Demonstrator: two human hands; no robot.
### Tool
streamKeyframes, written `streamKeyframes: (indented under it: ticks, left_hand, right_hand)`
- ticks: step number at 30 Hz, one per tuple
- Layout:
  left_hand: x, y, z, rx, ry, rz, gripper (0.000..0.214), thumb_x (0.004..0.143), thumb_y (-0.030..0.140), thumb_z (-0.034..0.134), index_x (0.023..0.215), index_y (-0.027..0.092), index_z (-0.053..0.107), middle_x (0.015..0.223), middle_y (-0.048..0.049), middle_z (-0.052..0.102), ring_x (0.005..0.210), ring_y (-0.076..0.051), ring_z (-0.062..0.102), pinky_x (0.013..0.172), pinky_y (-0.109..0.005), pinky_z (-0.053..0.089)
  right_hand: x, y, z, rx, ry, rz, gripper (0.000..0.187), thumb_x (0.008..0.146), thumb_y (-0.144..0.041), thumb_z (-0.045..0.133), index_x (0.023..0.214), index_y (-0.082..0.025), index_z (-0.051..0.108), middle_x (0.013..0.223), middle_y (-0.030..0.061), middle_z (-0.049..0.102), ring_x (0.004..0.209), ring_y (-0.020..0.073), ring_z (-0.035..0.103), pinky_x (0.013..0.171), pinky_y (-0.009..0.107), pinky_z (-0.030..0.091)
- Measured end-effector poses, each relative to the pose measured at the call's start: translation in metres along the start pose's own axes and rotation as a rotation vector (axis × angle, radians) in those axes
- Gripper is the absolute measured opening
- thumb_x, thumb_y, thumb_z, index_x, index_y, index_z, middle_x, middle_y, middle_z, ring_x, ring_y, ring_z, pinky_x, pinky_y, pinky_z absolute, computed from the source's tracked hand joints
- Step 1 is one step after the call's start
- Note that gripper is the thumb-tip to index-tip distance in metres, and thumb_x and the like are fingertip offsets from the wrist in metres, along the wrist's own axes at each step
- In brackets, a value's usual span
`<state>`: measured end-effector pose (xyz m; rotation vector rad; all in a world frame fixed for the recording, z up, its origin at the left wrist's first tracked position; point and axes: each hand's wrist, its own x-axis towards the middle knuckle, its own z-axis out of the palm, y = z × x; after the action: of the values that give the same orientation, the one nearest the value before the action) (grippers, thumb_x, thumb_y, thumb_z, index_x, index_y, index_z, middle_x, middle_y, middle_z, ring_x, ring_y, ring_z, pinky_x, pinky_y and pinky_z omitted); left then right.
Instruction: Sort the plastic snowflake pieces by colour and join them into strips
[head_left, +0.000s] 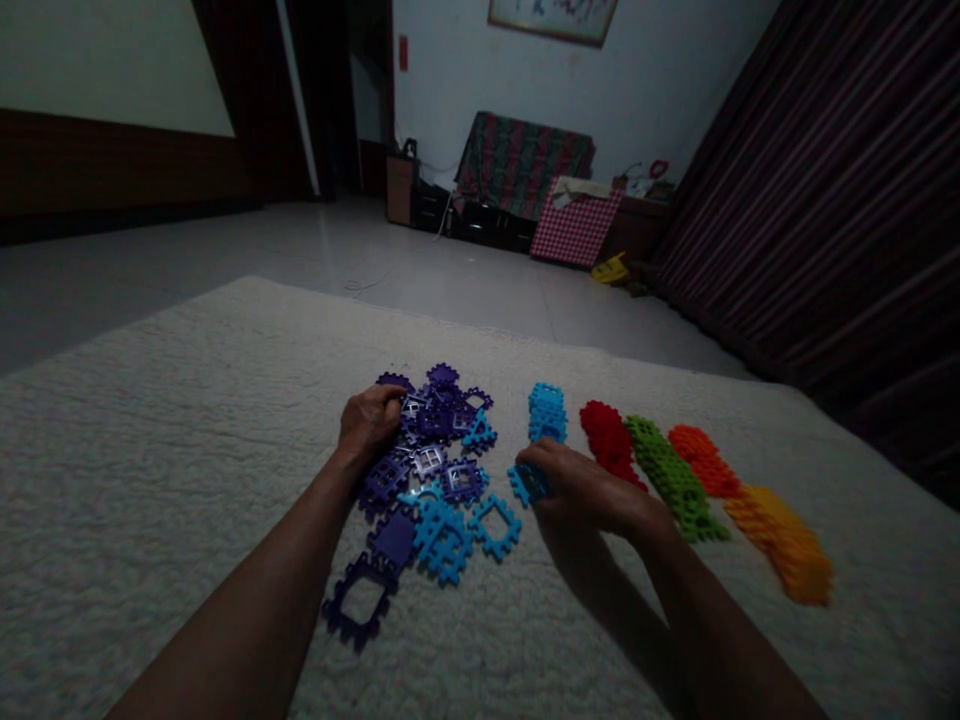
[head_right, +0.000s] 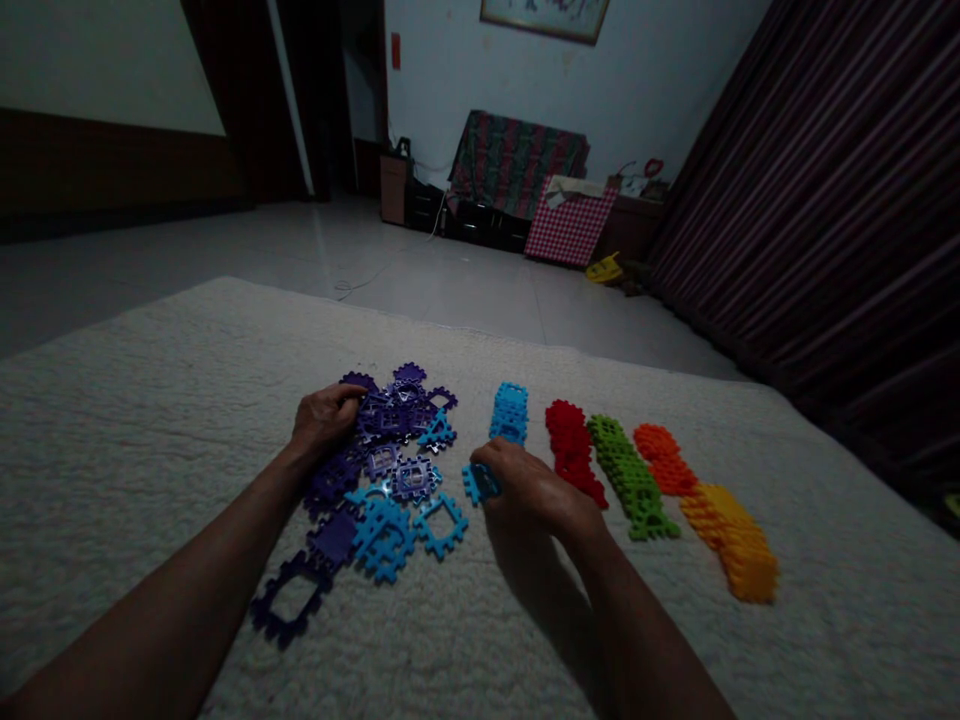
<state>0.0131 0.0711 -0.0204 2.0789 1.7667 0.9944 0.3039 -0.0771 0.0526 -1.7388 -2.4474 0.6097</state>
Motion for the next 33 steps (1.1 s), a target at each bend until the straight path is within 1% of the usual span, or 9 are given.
streamKeyframes:
  ticks: [5,8,10,14,16,19,25,30,33]
  left_hand:
    - [0.0,-0.001,0.001,0.009,0.005,0.011,0.037,0.083,0.024,0.046,0.103,0.027,0.077,0.109,0.0011,0.076,0.102,-0.018,0.07,0.098,-0.026,0.051]
    - [0.0,-0.002,0.002,0.005,0.001,0.008,0.037,0.083,0.024,0.046,0.103,0.026,0.077,0.11,0.0006,0.076,0.102,-0.019,0.07,0.097,-0.026,0.051]
    - [0.001,-0.002,0.002,0.003,-0.003,0.005,0.038,0.083,0.024,0.046,0.103,0.025,0.077,0.11,0.0006,0.076,0.102,-0.019,0.07,0.097,-0.027,0.052]
    - [0.0,-0.003,0.003,0.004,0.008,0.01,0.037,0.082,0.024,0.046,0.102,0.026,0.077,0.109,0.0016,0.076,0.102,-0.018,0.07,0.097,-0.026,0.051]
    - [0.0,-0.004,0.003,0.002,0.011,0.01,0.037,0.082,0.024,0.046,0.101,0.027,0.077,0.109,0.0017,0.076,0.102,-0.018,0.07,0.096,-0.025,0.051]
    - [0.001,-0.004,0.004,0.001,0.005,0.004,0.037,0.082,0.024,0.047,0.102,0.027,0.077,0.109,0.0014,0.076,0.101,-0.018,0.07,0.095,-0.026,0.052]
    - [0.001,-0.003,0.003,0.003,0.002,0.001,0.036,0.082,0.024,0.046,0.101,0.026,0.077,0.109,0.0008,0.076,0.102,-0.019,0.07,0.096,-0.027,0.052]
    - [0.0,-0.001,0.002,-0.004,0.003,-0.01,0.037,0.082,0.024,0.046,0.101,0.025,0.078,0.109,-0.0001,0.076,0.102,-0.02,0.07,0.096,-0.028,0.052]
    - [0.0,-0.001,0.002,0.002,-0.001,-0.008,0.037,0.083,0.024,0.046,0.102,0.025,0.077,0.109,0.0002,0.076,0.101,-0.019,0.07,0.096,-0.027,0.052]
  right_hand:
    - [0.002,-0.006,0.001,0.0,-0.009,0.039,0.049,0.073,-0.007,0.059,0.12,-0.021,0.055,0.116,0.0083,0.056,0.108,0.0211,0.056,0.093,0.031,0.044]
    - [0.001,-0.008,-0.002,-0.022,-0.026,0.064,0.044,0.074,-0.01,0.06,0.117,-0.02,0.058,0.112,0.0081,0.057,0.105,0.0217,0.057,0.091,0.032,0.045]
    - [0.0,-0.007,-0.006,-0.032,-0.012,0.07,0.042,0.076,-0.014,0.062,0.117,-0.02,0.058,0.112,0.0085,0.058,0.104,0.0224,0.057,0.091,0.033,0.045]
    - [-0.004,0.006,-0.017,-0.06,0.123,0.095,0.049,0.077,-0.018,0.065,0.124,-0.02,0.054,0.119,0.0108,0.056,0.109,0.0239,0.055,0.096,0.036,0.044]
    - [-0.004,0.013,-0.019,-0.103,0.198,0.136,0.048,0.077,-0.018,0.064,0.123,-0.02,0.053,0.115,0.0105,0.056,0.107,0.0236,0.055,0.095,0.037,0.045]
    - [-0.001,0.02,-0.014,-0.17,0.266,0.183,0.042,0.079,-0.02,0.063,0.119,-0.02,0.053,0.11,0.0102,0.055,0.103,0.0236,0.055,0.093,0.036,0.045]
    - [0.009,0.018,0.005,-0.27,0.349,0.222,0.042,0.08,-0.023,0.061,0.12,-0.02,0.051,0.119,0.0141,0.052,0.113,0.0286,0.049,0.099,0.041,0.041]
    - [0.01,0.017,0.01,-0.326,0.371,0.255,0.039,0.078,-0.024,0.059,0.116,-0.019,0.052,0.118,0.0152,0.053,0.113,0.0312,0.047,0.098,0.045,0.04]
    - [0.009,0.017,0.011,-0.312,0.388,0.255,0.045,0.077,-0.023,0.06,0.121,-0.018,0.051,0.121,0.0161,0.052,0.117,0.0327,0.046,0.101,0.047,0.038]
